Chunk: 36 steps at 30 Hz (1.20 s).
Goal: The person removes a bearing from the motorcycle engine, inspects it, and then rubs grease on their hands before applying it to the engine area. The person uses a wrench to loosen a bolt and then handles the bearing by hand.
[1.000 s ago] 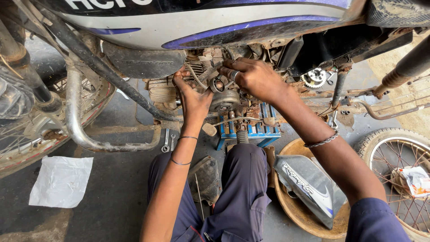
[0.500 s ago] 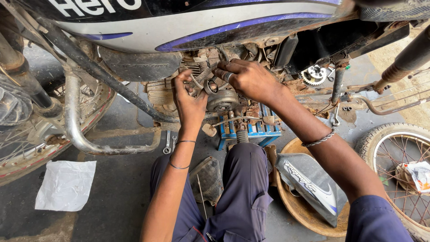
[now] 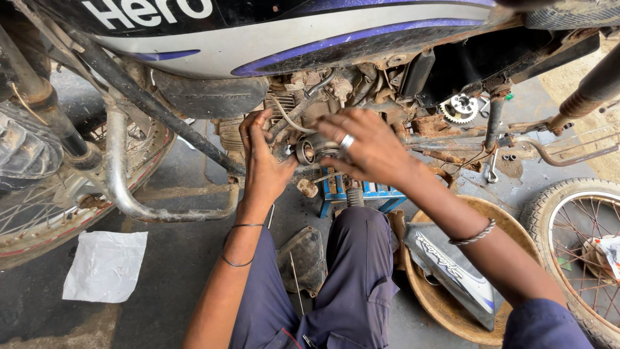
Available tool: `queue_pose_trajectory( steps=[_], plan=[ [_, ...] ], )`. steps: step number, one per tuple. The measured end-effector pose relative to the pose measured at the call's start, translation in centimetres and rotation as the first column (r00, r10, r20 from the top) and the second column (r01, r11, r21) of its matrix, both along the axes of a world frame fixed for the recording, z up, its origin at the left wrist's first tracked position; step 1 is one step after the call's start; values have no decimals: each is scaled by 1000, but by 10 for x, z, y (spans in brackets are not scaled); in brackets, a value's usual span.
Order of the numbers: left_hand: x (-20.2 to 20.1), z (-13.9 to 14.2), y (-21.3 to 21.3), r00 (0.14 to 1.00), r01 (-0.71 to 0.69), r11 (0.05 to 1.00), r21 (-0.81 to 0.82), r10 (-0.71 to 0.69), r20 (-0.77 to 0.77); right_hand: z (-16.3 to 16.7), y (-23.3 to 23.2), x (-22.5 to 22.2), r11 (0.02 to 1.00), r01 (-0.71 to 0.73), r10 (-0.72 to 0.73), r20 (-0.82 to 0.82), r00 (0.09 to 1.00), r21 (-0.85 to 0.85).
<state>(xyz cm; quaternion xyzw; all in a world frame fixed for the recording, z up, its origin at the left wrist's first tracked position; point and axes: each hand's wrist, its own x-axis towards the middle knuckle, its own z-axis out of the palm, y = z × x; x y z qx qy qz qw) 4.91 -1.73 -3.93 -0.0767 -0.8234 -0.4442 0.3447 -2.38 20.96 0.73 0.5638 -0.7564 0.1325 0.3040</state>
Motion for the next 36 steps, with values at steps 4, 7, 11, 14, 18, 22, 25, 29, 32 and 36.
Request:
queue_pose_trajectory(
  steps=[4,7,11,14,18,22,25,29,32,36],
  plan=[
    [0,2,3,998,38,999,24,-39,56,-9,-14,12,997,-18,29,-145,989,72],
    [2,6,3,995,50,998,41,-53,82,-7,-18,13,994,-16,26,-89,996,111],
    [9,10,0,999,6,997,-80,-9,-36,-2,-25,21,950,161,-292,579,761,269],
    [10,10,-1,997,-8,993,-121,-2,-80,2,-30,29,912,216,-404,854,328,349],
    [7,6,-6,996,43,998,-40,-39,81,2,-25,38,997,-47,65,382,922,-56],
    [9,3,-9,988,121,992,-16,-119,101,-7,-15,33,995,-86,93,-141,986,55],
    [9,3,-11,996,47,996,-72,-41,80,-19,-19,21,997,16,-64,705,706,75],
    [9,6,-12,986,77,997,-17,-73,146,-27,-23,13,943,147,-283,953,-107,297],
    [9,6,-11,992,66,996,-62,-60,107,-23,-26,17,965,191,-174,984,-38,178],
    [7,0,-12,993,61,996,-67,-53,108,-10,-36,29,968,186,-165,986,-17,165]
  ],
)
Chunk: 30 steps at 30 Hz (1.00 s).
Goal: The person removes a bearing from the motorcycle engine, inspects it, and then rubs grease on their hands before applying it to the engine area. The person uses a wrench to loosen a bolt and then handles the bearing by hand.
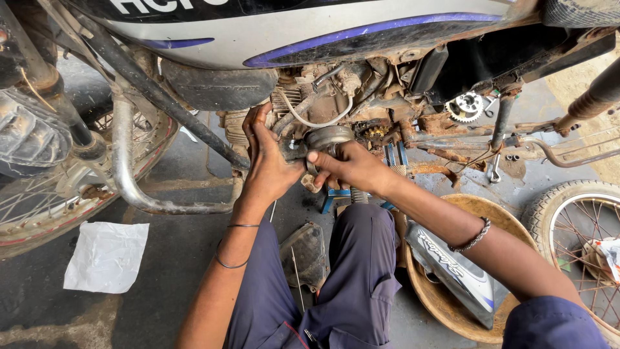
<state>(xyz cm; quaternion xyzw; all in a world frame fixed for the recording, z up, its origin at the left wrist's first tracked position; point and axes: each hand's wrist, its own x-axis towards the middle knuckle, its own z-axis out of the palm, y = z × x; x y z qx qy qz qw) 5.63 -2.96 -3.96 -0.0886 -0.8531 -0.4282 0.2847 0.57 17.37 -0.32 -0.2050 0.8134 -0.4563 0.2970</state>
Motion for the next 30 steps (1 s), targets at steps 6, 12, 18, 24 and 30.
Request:
queue_pose_trajectory(
  steps=[6,12,18,24,30],
  plan=[
    [-6,-16,-8,989,78,994,78,-87,116,7,11,21,952,-262,145,-987,-77,160],
    [-9,-27,-4,991,88,991,103,-98,87,-6,15,-7,995,-45,53,91,994,-92],
    [-9,-23,-4,994,57,991,125,-67,82,6,23,-29,988,59,-151,-967,208,-141],
    [-7,-22,-4,992,63,989,136,-77,103,25,6,-63,991,120,-39,-976,-212,-65],
    [0,-23,-8,988,31,991,128,-50,147,4,1,-82,956,140,-217,-942,-257,-259]
  ],
)
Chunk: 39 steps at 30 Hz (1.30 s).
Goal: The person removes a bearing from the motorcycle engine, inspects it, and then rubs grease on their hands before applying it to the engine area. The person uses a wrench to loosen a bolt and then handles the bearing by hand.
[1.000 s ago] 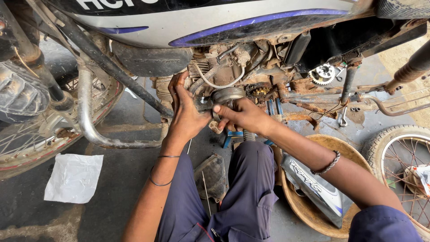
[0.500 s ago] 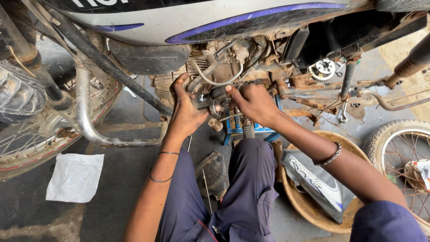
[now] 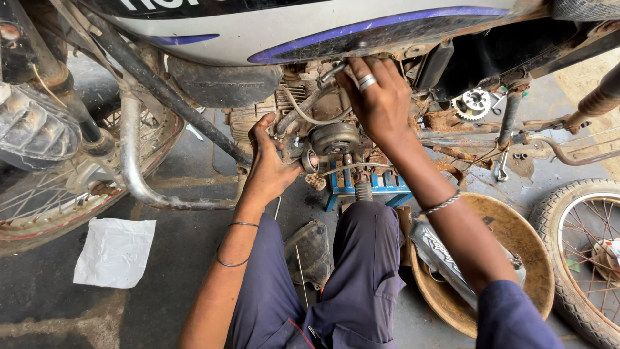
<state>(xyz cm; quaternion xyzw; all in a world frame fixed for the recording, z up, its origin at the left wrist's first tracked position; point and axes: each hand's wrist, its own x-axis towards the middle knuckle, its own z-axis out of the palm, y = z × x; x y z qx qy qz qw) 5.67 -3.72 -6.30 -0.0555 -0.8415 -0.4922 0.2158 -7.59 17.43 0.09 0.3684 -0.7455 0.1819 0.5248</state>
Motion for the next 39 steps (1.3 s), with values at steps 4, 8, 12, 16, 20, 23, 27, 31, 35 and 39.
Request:
queue_pose_trajectory(
  steps=[4,8,12,16,20,23,27,31,35,39],
  plan=[
    [1,0,-1,996,-20,1000,9,19,85,-17,-9,-20,953,16,80,305,949,-301],
    [-2,-5,-2,999,-14,1000,11,14,47,-24,-16,-40,799,113,313,568,761,-591],
    [-16,-11,5,996,-52,995,82,46,78,-27,-29,-49,526,34,617,409,673,-850],
    [-42,-15,22,990,-39,975,218,9,138,-31,-39,-54,548,110,526,445,725,-829],
    [-55,-15,38,992,-122,963,242,108,69,-38,-50,-60,445,239,524,468,712,-863],
    [-57,-11,44,988,-143,952,270,120,100,-44,-65,-60,566,230,180,392,902,-791],
    [-61,-5,45,993,-107,923,369,82,83,-41,-76,-54,446,58,468,288,835,-893],
    [-70,-9,42,988,-152,921,358,130,87,-31,-50,-33,450,-59,755,345,558,-891],
    [-93,-19,51,923,-306,924,231,348,-166,-18,-16,-9,577,-158,724,412,553,-801],
    [-121,-19,70,955,-266,827,496,295,21,-2,3,15,859,-56,416,630,655,-509]
  ],
)
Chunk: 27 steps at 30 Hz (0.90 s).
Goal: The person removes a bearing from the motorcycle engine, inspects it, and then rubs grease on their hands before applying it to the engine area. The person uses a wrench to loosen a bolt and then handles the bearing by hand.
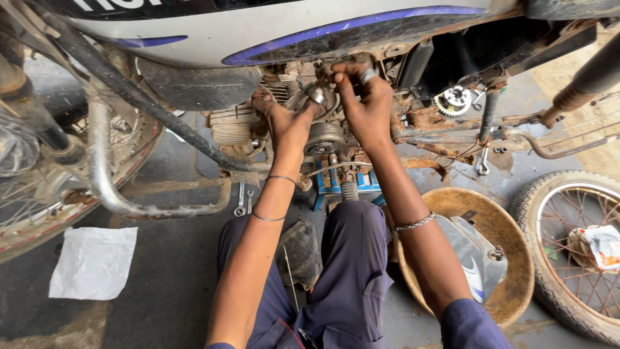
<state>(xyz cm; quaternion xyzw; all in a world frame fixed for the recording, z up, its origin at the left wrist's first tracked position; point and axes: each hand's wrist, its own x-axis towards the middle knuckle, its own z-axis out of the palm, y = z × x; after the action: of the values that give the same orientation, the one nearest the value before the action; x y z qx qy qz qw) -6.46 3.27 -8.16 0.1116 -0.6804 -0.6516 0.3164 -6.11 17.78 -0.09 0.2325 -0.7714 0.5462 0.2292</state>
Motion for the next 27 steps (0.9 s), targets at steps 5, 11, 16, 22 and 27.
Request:
queue_pose_trajectory(
  steps=[5,11,16,22,27],
  plan=[
    [-12,11,10,991,130,970,206,-136,17,13,-7,31,964,207,-118,-432,894,165],
    [-9,7,11,937,349,854,386,-310,-161,4,-63,53,974,39,37,323,946,-224],
    [-12,1,17,849,525,681,510,-380,-366,6,-79,44,856,50,205,426,881,-515],
    [-12,1,19,712,702,444,557,-437,-550,14,-81,58,948,316,-318,-82,944,-40],
    [-9,-2,15,653,757,355,549,-445,-613,17,-83,58,863,456,-395,-272,877,217]
  ],
)
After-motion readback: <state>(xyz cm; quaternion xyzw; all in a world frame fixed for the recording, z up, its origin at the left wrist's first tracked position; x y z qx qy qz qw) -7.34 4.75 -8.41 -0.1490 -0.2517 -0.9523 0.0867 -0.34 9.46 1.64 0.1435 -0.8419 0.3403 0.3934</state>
